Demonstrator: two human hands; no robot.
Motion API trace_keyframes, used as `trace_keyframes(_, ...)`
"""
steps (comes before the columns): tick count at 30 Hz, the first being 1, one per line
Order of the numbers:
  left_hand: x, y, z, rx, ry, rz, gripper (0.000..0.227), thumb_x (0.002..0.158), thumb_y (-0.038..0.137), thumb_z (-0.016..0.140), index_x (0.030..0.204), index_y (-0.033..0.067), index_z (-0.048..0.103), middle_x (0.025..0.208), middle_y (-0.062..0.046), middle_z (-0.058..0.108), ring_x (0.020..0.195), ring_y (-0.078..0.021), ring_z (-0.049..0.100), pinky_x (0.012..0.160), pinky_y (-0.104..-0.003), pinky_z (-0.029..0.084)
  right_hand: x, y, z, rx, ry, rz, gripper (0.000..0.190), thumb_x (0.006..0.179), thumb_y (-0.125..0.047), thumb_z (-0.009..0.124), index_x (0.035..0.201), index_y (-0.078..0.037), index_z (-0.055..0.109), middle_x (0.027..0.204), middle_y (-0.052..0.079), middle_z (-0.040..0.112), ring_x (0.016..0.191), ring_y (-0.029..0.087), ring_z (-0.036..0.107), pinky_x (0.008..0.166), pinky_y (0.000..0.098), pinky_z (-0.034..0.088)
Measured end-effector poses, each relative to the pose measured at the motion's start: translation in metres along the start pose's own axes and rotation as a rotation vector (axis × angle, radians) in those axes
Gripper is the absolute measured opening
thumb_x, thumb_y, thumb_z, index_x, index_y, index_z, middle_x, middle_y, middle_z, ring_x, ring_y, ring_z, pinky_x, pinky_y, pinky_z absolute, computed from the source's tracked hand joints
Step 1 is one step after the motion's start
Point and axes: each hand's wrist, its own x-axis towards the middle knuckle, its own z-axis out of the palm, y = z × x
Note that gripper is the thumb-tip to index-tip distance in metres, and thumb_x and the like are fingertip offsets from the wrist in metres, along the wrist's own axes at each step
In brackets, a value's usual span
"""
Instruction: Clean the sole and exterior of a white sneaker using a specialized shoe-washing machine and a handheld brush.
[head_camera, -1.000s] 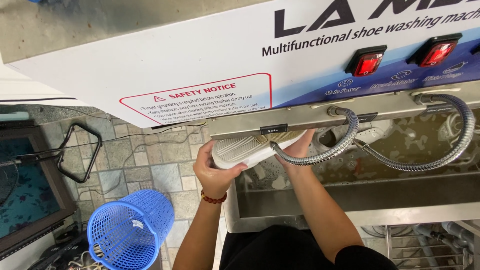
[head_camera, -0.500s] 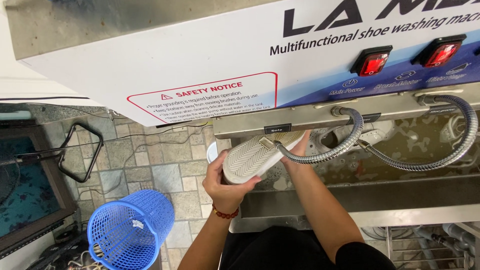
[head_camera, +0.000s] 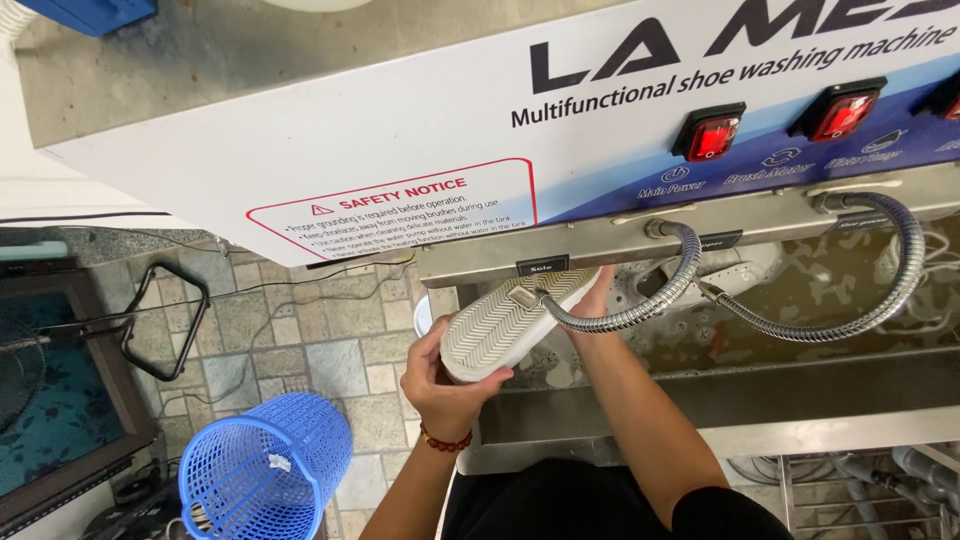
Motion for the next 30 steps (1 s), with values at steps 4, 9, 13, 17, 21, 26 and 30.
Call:
trace_keyframes(4,-0.001,0.009,0.007,-0.239,0.013,-0.019,0.087,0.072,0.029,0.098,0.134,-0.0063,0.048,0.128,-0.026,0.065,0.118,-0.0312,0.070,0.103,-0.042,0.062,-0.013,-0.014,0.029,-0.016,0.036,-0.006,0.086,0.093,-0.073,0.050,0.145,-0.005,0.048,0.133,0.017,0.057,0.117,0.029,0.061,0.096,0.0443,0.054)
trace_keyframes(9,-0.010,-0.021,0.016,-0.084,-0.004,-0.036,0.087,0.067,0.029,0.097,0.133,-0.0022,0.051,0.127,-0.023,0.068,0.117,-0.0264,0.072,0.103,-0.038,0.064,0.023,0.004,-0.030,0.046,-0.311,-0.061,0.094,0.088,-0.076,0.051,0.145,-0.002,0.050,0.138,0.018,0.059,0.123,0.029,0.063,0.100,0.0445,0.057)
trace_keyframes(13,-0.009,-0.035,0.041,-0.070,0.010,-0.140,0.087,0.066,0.025,0.097,0.134,-0.0040,0.050,0.132,-0.025,0.063,0.120,-0.0299,0.068,0.104,-0.039,0.060,0.068,0.005,-0.029,0.020,-0.539,-0.108,0.084,0.096,-0.068,0.053,0.145,0.000,0.053,0.138,0.020,0.062,0.120,0.030,0.066,0.102,0.0445,0.059)
trace_keyframes(17,0.003,-0.033,0.057,-0.184,0.138,-0.274,0.075,0.070,0.013,0.094,0.129,-0.0046,0.052,0.127,-0.021,0.063,0.114,-0.0270,0.068,0.097,-0.037,0.062,0.089,0.010,-0.029,0.267,-0.628,0.152,0.061,0.123,-0.050,0.046,0.137,0.008,0.055,0.127,0.029,0.065,0.106,0.031,0.072,0.088,0.0401,0.063)
trace_keyframes(21,0.003,-0.086,0.042,-0.030,0.132,-0.206,0.051,0.077,0.004,0.089,0.120,-0.0027,0.063,0.112,-0.016,0.070,0.098,-0.0210,0.074,0.084,-0.033,0.067,0.040,-0.012,0.030,0.040,-0.084,-0.014,0.085,0.098,-0.070,0.038,0.137,0.004,0.053,0.127,0.028,0.061,0.113,0.034,0.068,0.089,0.0463,0.062)
trace_keyframes(26,0.026,-0.094,0.035,-0.402,0.195,-0.321,0.046,0.082,0.001,0.084,0.121,-0.0039,0.060,0.109,-0.014,0.072,0.097,-0.0181,0.070,0.085,-0.030,0.061,0.022,-0.020,0.035,0.000,-0.058,-0.149,0.100,0.089,-0.080,0.034,0.148,0.000,0.040,0.143,0.020,0.049,0.135,0.033,0.052,0.111,0.0500,0.051)
trace_keyframes(30,0.032,-0.086,0.030,-0.450,0.206,-0.383,0.051,0.079,0.003,0.084,0.122,-0.0023,0.058,0.106,-0.012,0.072,0.094,-0.0160,0.071,0.083,-0.029,0.061,0.012,-0.026,0.042,-0.058,0.029,-0.097,0.107,0.084,-0.084,0.040,0.148,0.002,0.040,0.141,0.023,0.048,0.136,0.034,0.052,0.111,0.0470,0.051)
